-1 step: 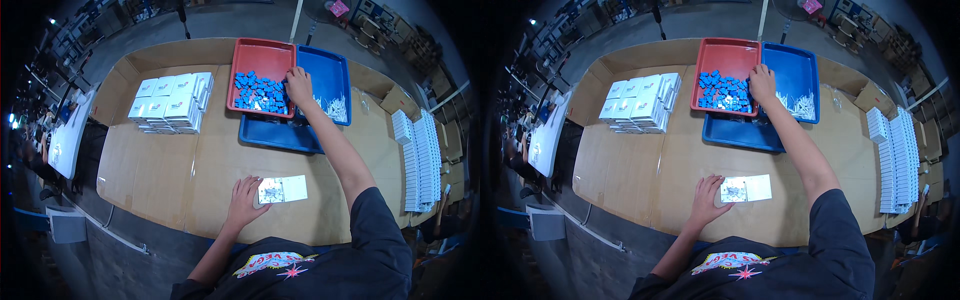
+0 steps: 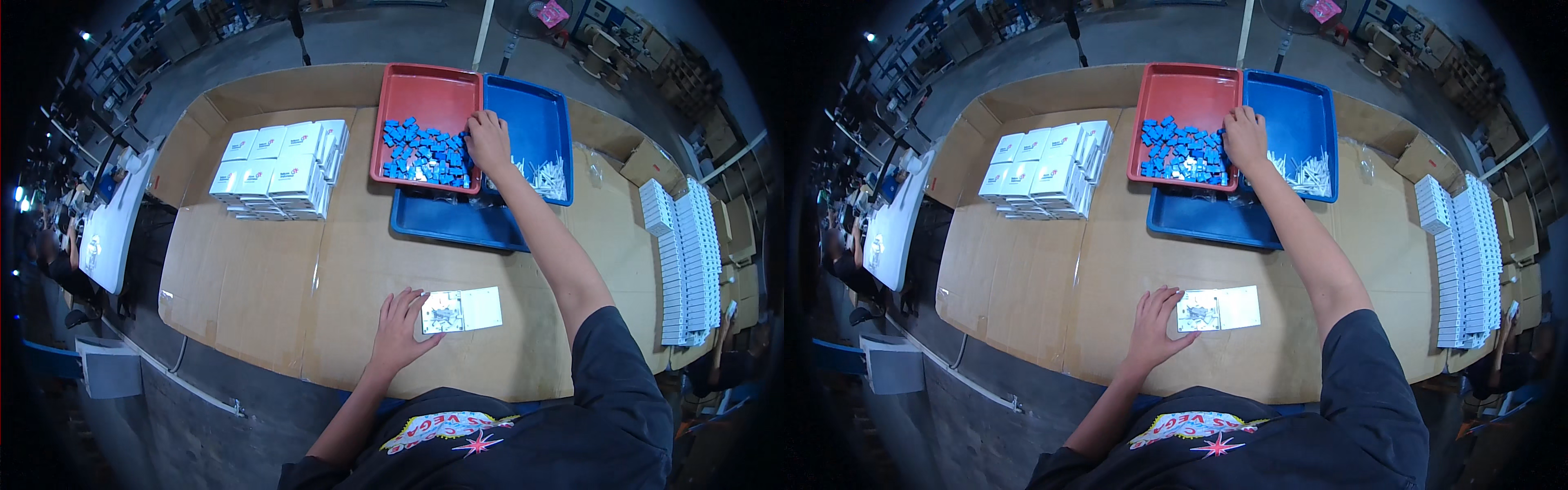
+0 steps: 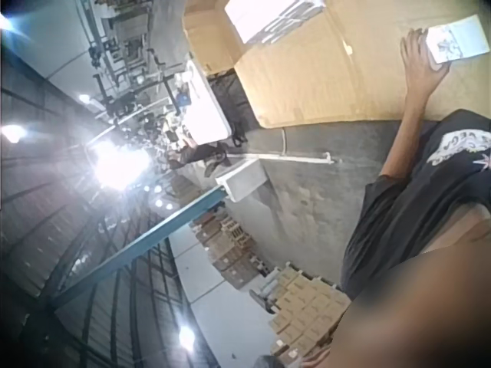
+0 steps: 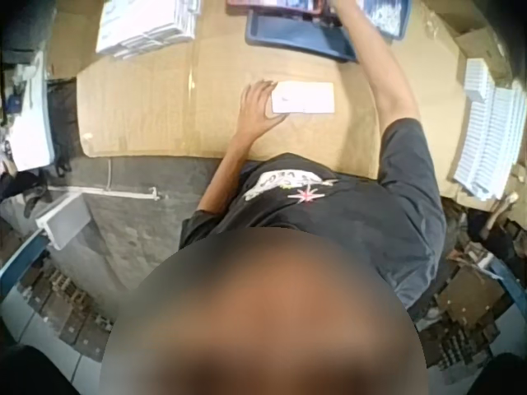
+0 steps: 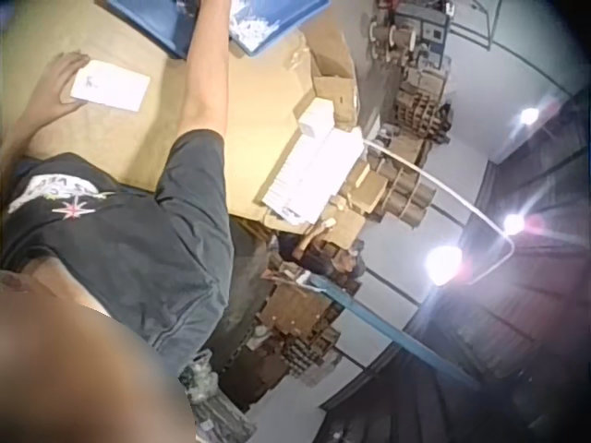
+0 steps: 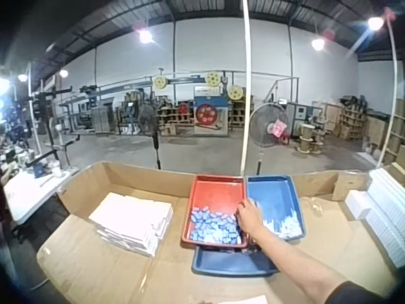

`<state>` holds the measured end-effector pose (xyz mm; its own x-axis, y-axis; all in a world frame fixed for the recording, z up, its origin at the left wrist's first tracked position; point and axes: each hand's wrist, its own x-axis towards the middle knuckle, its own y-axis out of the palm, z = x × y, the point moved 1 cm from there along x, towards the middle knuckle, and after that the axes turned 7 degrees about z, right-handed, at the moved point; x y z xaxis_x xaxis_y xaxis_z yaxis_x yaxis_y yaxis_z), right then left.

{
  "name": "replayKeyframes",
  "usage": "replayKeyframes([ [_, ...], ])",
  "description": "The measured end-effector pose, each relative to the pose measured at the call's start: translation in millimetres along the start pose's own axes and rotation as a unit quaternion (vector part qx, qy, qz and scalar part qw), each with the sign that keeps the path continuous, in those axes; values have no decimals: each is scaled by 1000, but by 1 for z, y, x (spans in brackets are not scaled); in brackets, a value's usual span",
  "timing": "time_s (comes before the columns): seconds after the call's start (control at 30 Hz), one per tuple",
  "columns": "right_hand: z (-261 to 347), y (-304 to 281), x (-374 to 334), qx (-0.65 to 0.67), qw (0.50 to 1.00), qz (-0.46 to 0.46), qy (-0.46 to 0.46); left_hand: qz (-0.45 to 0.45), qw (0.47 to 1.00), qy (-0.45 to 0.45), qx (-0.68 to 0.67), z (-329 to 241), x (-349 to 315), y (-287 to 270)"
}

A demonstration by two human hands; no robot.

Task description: The person assembles small electrical components by inserting blue components and circuit boards into plastic housings by hand, then packages the assembled units into product boxes.

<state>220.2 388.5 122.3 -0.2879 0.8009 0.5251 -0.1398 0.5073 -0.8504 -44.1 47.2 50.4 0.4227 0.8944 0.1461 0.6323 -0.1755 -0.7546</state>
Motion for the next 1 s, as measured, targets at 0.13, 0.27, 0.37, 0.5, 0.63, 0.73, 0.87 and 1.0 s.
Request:
replayKeyframes([
  [0.13, 2, -16, -3, 42, 999, 0, -26, 0, 1000, 3, 13, 1, 1, 0],
  [0.27, 21, -70, -13, 154, 977, -123, -78, -3, 1000, 1, 6, -1, 4, -1],
  [0.37, 41, -123, -22, 198, 942, -227, -145, 3, 1000, -1, 13, -2, 3, -1],
  [0.5, 52, -164, -38, 257, 923, -249, -143, 16, 1000, -9, 16, -4, 1, 0],
  [0.63, 74, -176, -63, 657, 727, -193, 59, 17, 1000, 3, 23, -5, 3, 1],
  [0.73, 83, -189, -83, 869, 444, -59, 213, 2, 1000, 3, 26, -6, 3, 0],
  [0.87, 92, -202, -111, 905, 360, -55, 221, 1, 1000, 0, 22, -7, 6, 2],
  [1.0, 95, -202, -130, 921, 333, -46, 198, -4, 1000, 3, 18, -7, 8, 1],
])
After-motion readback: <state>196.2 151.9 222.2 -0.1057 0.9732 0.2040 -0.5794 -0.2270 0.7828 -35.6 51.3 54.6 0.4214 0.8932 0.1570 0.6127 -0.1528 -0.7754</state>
